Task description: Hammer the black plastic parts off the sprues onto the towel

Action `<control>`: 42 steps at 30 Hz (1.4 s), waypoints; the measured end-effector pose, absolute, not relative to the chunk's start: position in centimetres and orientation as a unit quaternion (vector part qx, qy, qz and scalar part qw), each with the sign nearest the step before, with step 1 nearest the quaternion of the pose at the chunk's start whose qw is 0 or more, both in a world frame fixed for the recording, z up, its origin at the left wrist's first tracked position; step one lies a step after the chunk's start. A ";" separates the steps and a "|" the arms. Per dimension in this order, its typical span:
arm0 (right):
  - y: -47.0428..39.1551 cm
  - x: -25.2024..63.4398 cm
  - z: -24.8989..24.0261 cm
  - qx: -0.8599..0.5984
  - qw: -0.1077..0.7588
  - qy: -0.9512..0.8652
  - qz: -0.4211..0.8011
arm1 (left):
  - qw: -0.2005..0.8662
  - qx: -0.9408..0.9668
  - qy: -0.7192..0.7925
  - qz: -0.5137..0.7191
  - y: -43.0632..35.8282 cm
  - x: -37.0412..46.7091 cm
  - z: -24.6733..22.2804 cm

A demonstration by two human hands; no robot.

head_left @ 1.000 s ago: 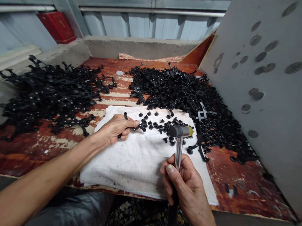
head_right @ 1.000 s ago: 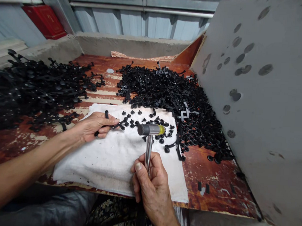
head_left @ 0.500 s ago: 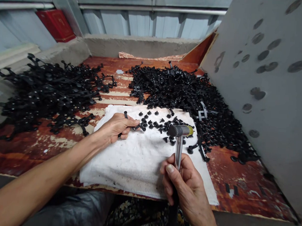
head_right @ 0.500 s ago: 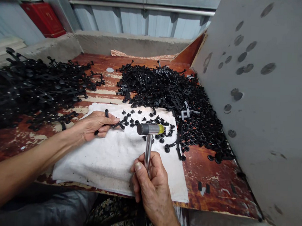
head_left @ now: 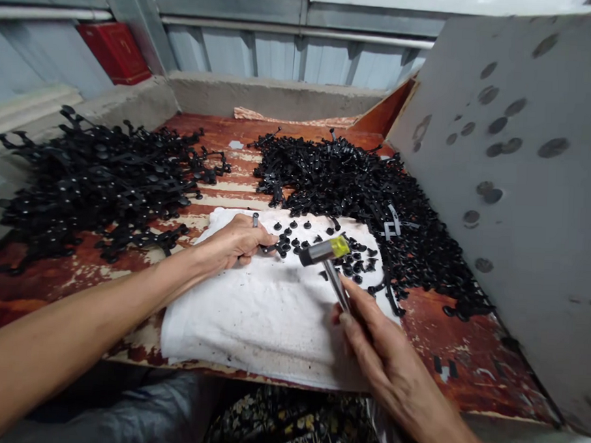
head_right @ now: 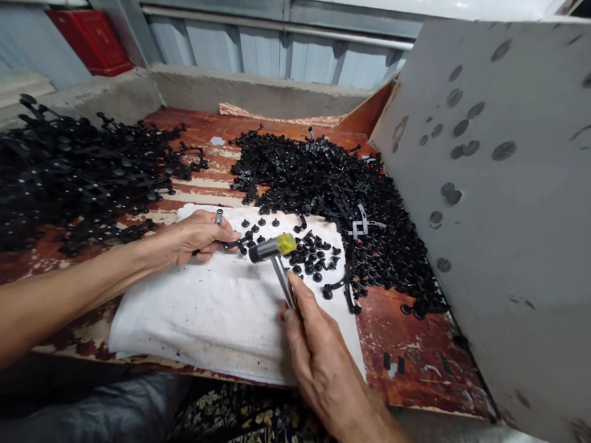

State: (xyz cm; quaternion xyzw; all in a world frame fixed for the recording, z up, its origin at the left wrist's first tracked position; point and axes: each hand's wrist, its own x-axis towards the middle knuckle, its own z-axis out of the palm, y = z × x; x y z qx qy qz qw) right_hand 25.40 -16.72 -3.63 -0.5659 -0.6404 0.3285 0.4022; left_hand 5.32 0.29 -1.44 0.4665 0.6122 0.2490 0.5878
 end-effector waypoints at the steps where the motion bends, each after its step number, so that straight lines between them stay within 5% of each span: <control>1: -15.9 25.8 -3.5 -0.549 0.390 -0.697 0.249 | 0.586 0.470 0.609 0.252 0.3 5.3 -1.5; 10: -11.8 25.6 -2.4 -0.512 0.271 -0.815 0.018 | 0.609 0.479 0.576 0.262 0.6 5.0 -1.9; 14: -11.3 25.4 -2.5 -0.525 0.212 -0.824 0.030 | 0.605 0.475 0.586 0.257 0.7 4.9 -1.9; 18: -11.4 25.5 -2.2 -0.517 0.304 -0.800 0.014 | 0.601 0.475 0.593 0.249 0.5 5.0 -1.8; 22: -11.4 25.5 -2.3 -0.520 0.226 -0.822 0.046 | 0.585 0.489 0.599 0.246 0.3 5.0 -1.9; 27: -11.3 25.5 -2.7 -0.520 0.275 -0.808 0.029 | 0.586 0.506 0.585 0.241 0.4 4.7 -2.4; 36: -11.4 25.3 -2.6 -0.552 0.173 -0.813 0.057 | 0.559 0.529 0.613 0.180 0.2 5.2 -1.5; 42: -12.7 25.6 -1.7 -0.552 0.398 -0.704 0.204 | 0.569 0.545 0.593 0.164 -0.1 4.4 0.2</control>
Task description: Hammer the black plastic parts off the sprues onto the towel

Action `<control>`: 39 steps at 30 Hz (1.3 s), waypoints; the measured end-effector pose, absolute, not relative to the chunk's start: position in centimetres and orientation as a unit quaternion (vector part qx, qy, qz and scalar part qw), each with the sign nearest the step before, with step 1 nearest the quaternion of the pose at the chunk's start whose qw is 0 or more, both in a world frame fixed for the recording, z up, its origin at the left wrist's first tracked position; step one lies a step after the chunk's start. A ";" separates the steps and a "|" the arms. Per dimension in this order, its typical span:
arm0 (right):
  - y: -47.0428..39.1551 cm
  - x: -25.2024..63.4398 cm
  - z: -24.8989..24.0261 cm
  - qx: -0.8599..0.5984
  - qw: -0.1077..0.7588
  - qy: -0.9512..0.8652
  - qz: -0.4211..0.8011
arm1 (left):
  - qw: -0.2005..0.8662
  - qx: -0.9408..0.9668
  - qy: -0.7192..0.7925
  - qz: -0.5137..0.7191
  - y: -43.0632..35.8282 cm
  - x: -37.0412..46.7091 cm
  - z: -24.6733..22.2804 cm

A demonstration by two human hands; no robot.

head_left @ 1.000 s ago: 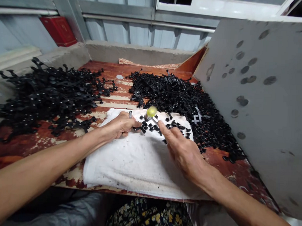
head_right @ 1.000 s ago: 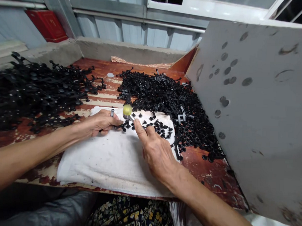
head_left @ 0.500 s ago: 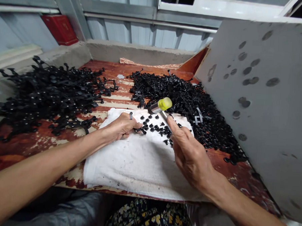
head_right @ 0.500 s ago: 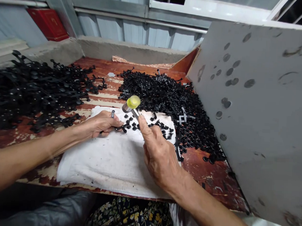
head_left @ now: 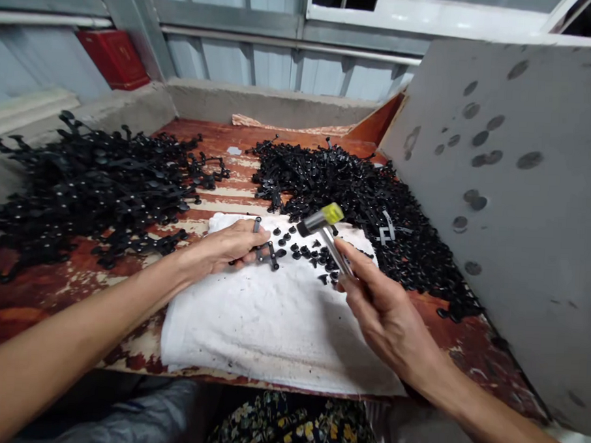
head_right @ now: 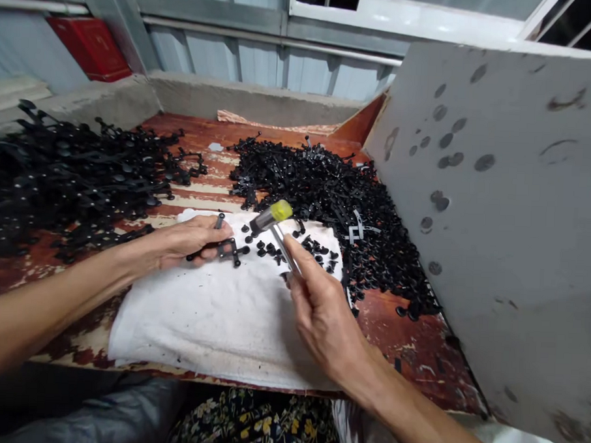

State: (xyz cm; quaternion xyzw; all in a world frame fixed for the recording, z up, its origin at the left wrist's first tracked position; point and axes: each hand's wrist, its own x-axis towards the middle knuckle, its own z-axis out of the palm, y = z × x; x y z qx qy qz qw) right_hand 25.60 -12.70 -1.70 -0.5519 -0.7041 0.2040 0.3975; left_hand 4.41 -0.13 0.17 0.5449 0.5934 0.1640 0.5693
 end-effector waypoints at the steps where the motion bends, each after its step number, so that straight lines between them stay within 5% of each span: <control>1: -13.2 25.6 -1.5 -0.571 0.413 -0.660 0.259 | 0.584 0.538 0.582 0.174 -0.3 4.3 0.3; 5: -15.2 25.2 -1.0 -0.615 0.395 -0.476 0.488 | 0.602 0.557 0.547 0.168 -1.0 4.3 -0.1; 8: -16.0 24.8 -1.5 -0.598 0.402 -0.419 0.553 | 0.564 0.594 0.554 0.150 -0.9 4.7 -1.0; 19: -16.3 24.8 -3.4 -0.561 0.440 -0.365 0.599 | 0.405 0.757 0.497 0.128 0.1 4.6 -1.9; 39: -16.2 25.1 -3.5 -0.539 0.464 -0.322 0.625 | 0.386 0.782 0.476 0.114 0.6 4.4 -2.1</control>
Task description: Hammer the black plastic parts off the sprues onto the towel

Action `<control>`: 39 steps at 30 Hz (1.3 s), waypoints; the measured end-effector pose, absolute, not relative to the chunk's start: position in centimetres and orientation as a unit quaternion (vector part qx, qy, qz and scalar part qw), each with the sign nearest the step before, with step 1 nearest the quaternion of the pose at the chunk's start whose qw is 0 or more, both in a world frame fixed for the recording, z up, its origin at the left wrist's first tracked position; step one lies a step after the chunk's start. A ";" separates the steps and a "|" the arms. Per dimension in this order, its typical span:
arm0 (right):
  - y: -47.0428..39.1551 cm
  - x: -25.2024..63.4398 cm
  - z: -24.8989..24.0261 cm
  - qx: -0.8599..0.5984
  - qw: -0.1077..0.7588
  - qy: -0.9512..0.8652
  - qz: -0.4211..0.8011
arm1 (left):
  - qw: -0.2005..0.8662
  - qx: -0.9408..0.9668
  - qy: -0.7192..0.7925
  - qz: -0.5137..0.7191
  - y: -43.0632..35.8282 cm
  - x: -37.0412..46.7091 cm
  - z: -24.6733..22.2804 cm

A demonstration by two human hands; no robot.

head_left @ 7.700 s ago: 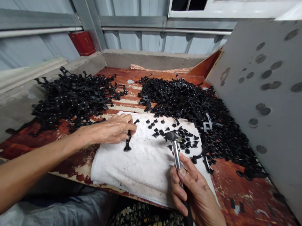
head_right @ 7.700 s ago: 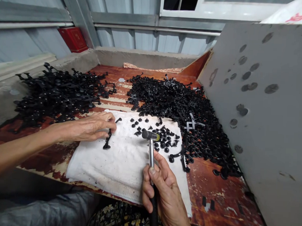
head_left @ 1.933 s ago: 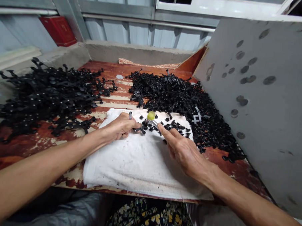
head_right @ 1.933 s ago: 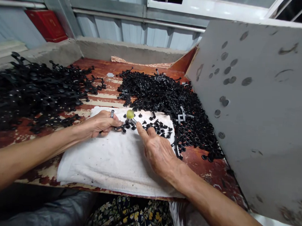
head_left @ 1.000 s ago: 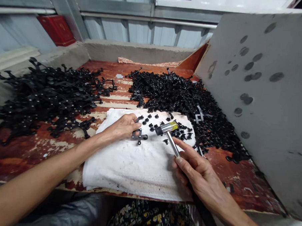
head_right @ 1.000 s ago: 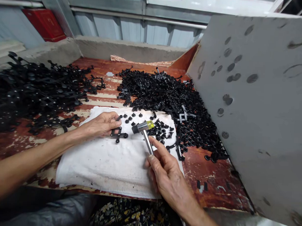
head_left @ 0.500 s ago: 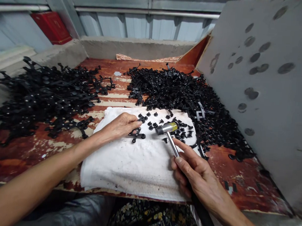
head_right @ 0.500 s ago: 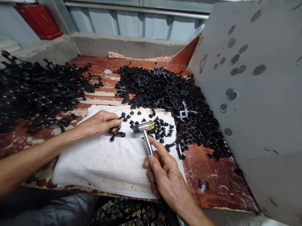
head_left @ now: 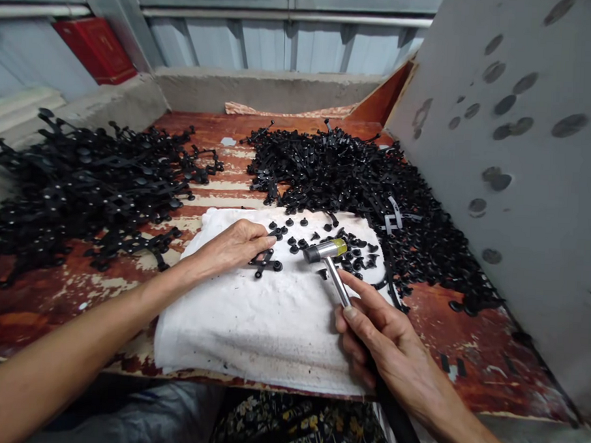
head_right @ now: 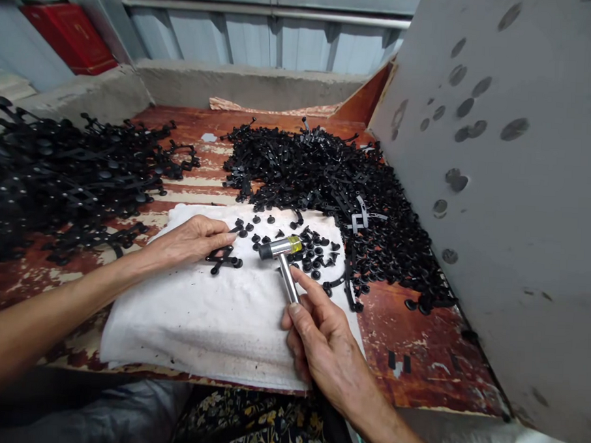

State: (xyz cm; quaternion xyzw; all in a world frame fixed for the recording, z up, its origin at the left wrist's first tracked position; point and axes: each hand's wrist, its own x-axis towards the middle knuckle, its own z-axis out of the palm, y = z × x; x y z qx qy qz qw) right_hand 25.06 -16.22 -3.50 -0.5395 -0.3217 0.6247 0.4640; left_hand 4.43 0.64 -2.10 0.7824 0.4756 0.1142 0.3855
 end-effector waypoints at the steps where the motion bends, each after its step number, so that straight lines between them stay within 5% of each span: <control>1: -16.2 25.0 -3.4 -0.540 0.464 -0.320 0.625 | 0.386 0.782 0.476 0.114 0.7 4.4 -2.1; 22: -16.2 25.2 -3.4 -0.562 0.436 -0.348 0.611 | 0.320 0.810 0.489 0.055 1.3 4.8 -1.1; 31: -11.7 25.8 -2.5 -0.539 0.326 -0.759 0.164 | 0.314 0.806 0.500 0.045 1.9 5.0 -1.0; 39: -9.1 24.8 -2.5 -0.564 0.182 -0.803 0.069 | 0.330 0.803 0.493 0.055 1.8 4.8 -1.2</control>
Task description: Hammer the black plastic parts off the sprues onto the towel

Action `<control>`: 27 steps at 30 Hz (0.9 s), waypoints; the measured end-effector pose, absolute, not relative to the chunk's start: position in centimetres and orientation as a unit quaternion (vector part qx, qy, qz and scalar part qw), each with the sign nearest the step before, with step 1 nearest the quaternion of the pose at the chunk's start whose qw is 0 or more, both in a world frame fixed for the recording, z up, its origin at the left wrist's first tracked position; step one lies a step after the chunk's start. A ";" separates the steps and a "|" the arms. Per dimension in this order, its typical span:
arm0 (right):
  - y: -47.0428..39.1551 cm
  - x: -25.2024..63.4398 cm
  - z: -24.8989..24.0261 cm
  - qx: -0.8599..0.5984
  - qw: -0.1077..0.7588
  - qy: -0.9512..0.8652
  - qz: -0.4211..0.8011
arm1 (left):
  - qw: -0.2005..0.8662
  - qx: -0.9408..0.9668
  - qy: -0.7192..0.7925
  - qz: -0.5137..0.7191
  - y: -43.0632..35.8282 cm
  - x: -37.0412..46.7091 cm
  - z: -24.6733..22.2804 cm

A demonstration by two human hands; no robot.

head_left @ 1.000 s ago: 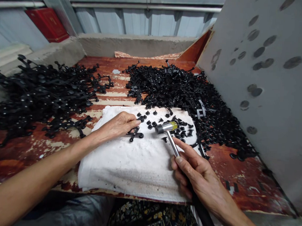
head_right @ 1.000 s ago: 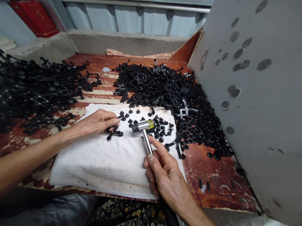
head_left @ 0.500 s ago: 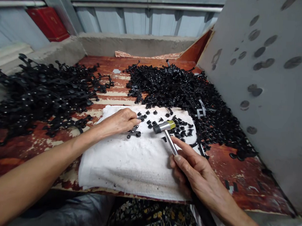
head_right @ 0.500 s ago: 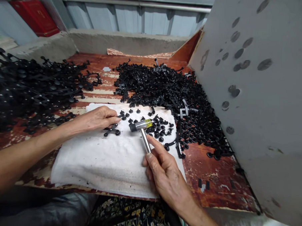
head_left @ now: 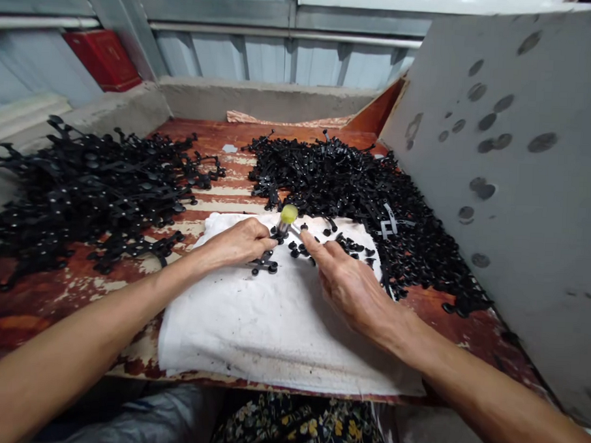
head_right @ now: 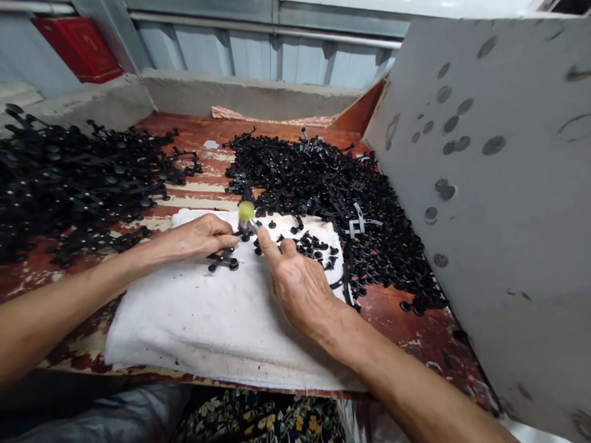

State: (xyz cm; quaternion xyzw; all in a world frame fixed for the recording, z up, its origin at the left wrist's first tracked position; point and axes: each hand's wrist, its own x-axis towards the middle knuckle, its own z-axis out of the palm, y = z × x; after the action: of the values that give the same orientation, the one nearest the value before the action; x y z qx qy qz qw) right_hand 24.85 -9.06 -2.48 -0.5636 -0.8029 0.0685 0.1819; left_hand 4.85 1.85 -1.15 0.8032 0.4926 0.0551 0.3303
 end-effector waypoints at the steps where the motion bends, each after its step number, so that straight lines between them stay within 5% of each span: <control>1: -9.2 24.8 -2.4 -0.562 0.180 -0.804 0.070 | 0.333 0.802 0.492 0.058 1.8 4.8 -1.2; 5: -9.5 24.7 -1.8 -0.543 0.276 -0.791 0.046 | 0.339 0.803 0.484 0.077 1.8 4.6 -1.4; 10: -9.1 24.6 -1.7 -0.560 0.143 -0.815 0.050 | 0.336 0.808 0.479 0.062 1.7 4.6 -1.3; 14: -9.1 24.5 -1.9 -0.552 0.228 -0.801 0.039 | 0.345 0.804 0.479 0.069 1.8 4.6 -1.4; 18: -9.2 24.4 -1.8 -0.575 0.120 -0.807 0.061 | 0.350 0.796 0.488 0.070 1.8 4.6 -1.5; 24: -8.7 24.8 -1.8 -0.591 0.127 -0.793 0.070 | 0.363 0.787 0.490 0.092 1.7 4.6 -1.7; 27: -8.5 25.0 -1.6 -0.562 0.209 -0.793 0.112 | 0.422 0.742 0.510 0.107 1.4 4.4 -1.7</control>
State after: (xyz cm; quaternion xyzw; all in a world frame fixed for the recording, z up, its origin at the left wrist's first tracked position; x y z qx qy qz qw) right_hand 25.03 -8.53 -1.61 -0.5616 -0.7926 0.1123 0.2092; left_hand 4.36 1.41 -1.74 0.7424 0.5095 0.1069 0.4217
